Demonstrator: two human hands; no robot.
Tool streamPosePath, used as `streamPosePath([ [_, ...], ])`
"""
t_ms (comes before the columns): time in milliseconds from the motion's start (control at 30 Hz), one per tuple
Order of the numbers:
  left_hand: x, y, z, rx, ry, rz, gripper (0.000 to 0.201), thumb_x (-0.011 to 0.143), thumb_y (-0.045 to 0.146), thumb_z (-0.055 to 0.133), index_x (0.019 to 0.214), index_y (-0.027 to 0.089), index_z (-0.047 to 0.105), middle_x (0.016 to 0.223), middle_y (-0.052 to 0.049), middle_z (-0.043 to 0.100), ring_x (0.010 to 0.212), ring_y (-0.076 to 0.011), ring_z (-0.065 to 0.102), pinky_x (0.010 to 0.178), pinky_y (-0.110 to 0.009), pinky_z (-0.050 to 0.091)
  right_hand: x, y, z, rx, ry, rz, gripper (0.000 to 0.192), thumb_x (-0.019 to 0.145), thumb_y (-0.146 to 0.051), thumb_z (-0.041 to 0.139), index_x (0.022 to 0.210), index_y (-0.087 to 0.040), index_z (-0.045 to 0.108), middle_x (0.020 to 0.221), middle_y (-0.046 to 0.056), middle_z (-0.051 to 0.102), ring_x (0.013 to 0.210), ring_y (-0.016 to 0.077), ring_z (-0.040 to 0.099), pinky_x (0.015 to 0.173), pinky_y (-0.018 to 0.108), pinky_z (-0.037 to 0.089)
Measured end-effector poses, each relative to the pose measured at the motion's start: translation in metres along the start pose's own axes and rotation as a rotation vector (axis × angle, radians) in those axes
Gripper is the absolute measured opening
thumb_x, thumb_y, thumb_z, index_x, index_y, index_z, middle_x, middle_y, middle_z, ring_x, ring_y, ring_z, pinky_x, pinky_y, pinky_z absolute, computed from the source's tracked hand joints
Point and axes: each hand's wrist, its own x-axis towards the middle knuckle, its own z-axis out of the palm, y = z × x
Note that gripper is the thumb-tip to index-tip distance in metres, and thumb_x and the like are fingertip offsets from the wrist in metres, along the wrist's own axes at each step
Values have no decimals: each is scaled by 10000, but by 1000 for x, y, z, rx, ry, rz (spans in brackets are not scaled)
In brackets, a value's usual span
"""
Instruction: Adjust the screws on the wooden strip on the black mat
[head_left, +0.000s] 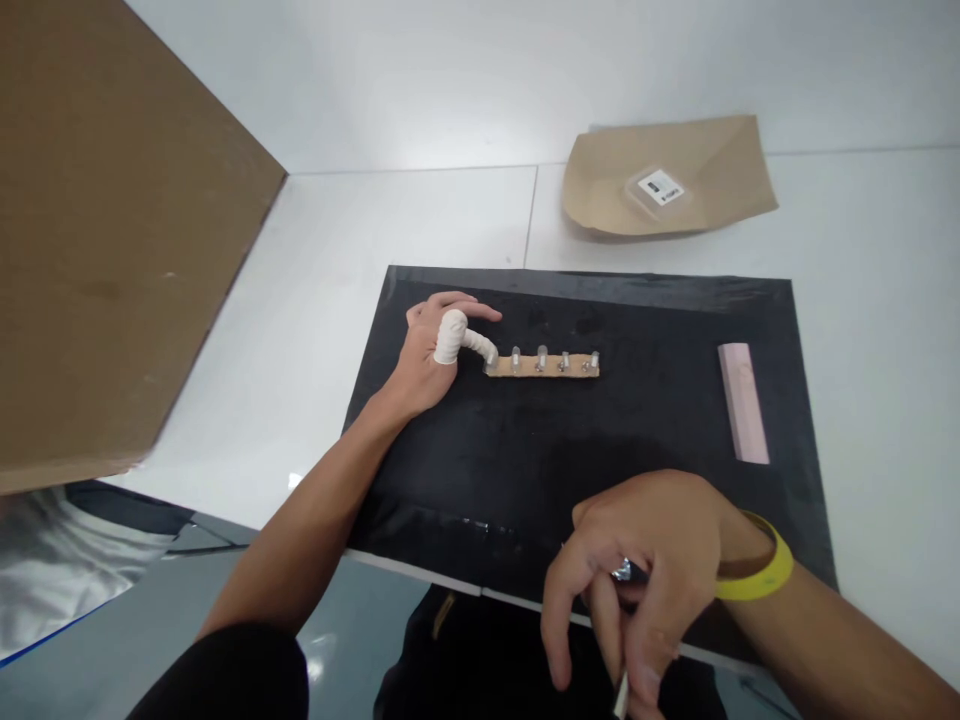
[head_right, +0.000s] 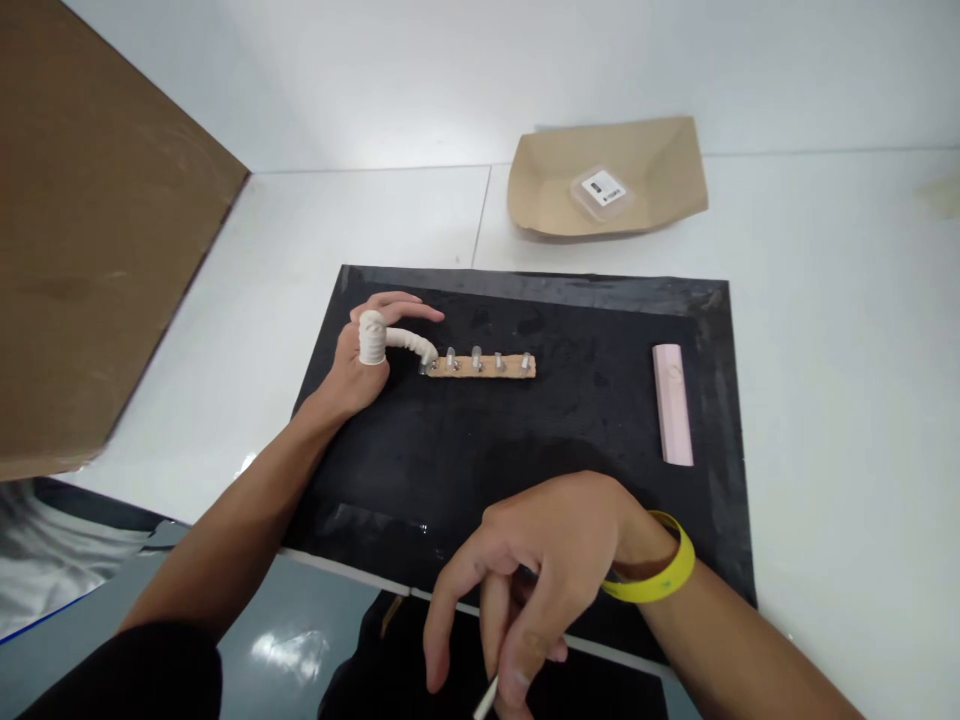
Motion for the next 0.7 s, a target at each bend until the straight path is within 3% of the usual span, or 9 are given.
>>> streamPosePath([
  [200,-1,-2,-16,-63,-164,92,863,941,832,179,900,226,793,1248,-105,737,1278,-305,582,1161,-525,372,-2,-2,0,-6,-37,-32,587,876,-134,769,1398,-5,532,748,30,727,542,61,580,536,134,494],
  [333,-1,-10,-26,-120,-277,137,751,759,913,516,1026,269,795,1382,-93,669,1389,-346,493,1216,-556,319,-3,-1,-2,-9,-37,-77,588,893,-157,756,1408,-5,515,779,70,752,584,84,604,527,153,482],
  [400,-1,-10,-28,-89,-316,121,671,667,845,712,1035,289,789,1469,-67,611,1472,-360,398,1251,-569,263,-4,0,-2,-8,-29,-90,580,888,-147,758,1402,-12,524,793,79,762,550,75,583,533,155,483],
  [467,-2,-8,-26,-28,-332,104,531,689,714,816,1002,286,784,1500,-49,586,1504,-350,357,1260,-576,236,-4,-1,0,0,-36,-88,578,883,-144,763,1398,-16,532,800,82,766,529,71,575,523,154,474],
  [567,-2,-4,-22,40,-303,104,352,765,552,848,954,263,776,1483,-44,599,1488,-333,383,1246,-575,256,-1,-2,2,-2,-55,-83,587,893,-158,758,1407,4,526,781,84,762,486,65,549,495,155,457],
  [700,-2,-2,-19,55,-279,112,260,788,454,853,936,253,780,1438,-39,633,1448,-325,434,1229,-551,301,3,-2,1,-38,-75,-71,657,896,-186,766,1436,60,486,771,107,756,436,52,497,508,163,481],
])
